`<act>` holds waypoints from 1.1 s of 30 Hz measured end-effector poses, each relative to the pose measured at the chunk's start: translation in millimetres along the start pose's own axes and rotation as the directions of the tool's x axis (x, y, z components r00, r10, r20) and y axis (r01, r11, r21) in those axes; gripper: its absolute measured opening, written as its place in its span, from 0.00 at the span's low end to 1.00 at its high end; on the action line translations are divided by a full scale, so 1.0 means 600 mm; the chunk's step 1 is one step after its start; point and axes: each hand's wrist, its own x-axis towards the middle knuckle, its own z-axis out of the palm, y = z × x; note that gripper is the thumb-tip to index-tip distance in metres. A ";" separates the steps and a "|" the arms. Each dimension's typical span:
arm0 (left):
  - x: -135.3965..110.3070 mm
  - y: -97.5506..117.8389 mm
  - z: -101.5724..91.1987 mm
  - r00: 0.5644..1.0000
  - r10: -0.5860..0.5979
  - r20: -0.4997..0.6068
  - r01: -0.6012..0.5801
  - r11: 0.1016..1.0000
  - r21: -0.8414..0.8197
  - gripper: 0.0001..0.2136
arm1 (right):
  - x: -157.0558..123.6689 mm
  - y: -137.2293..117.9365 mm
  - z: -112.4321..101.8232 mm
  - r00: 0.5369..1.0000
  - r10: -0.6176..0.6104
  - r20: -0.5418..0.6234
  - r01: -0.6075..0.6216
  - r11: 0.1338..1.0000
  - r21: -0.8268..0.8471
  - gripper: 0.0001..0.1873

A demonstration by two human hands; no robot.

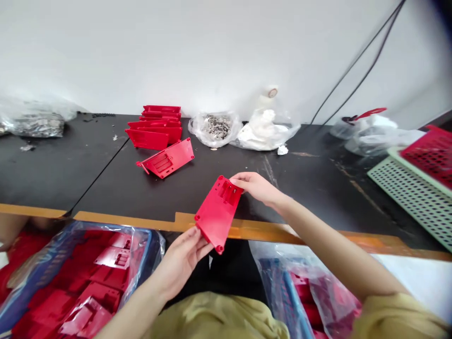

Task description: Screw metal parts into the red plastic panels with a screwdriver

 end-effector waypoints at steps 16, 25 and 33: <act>0.200 0.265 -0.061 0.528 0.476 0.704 -0.278 -0.686 0.673 0.26 | 0.174 -0.057 -0.079 0.983 -0.155 0.101 0.182 0.919 -0.351 0.10; 0.210 0.322 -0.151 0.519 0.456 0.723 -0.173 -0.773 0.611 0.23 | 0.296 -0.105 -0.144 0.836 -0.393 -0.382 0.066 0.764 -0.642 0.17; 0.210 0.292 -0.095 0.490 0.650 0.582 -0.400 -0.425 0.812 0.21 | 0.372 -0.090 -0.124 0.948 -0.309 -0.073 0.110 0.537 -0.836 0.13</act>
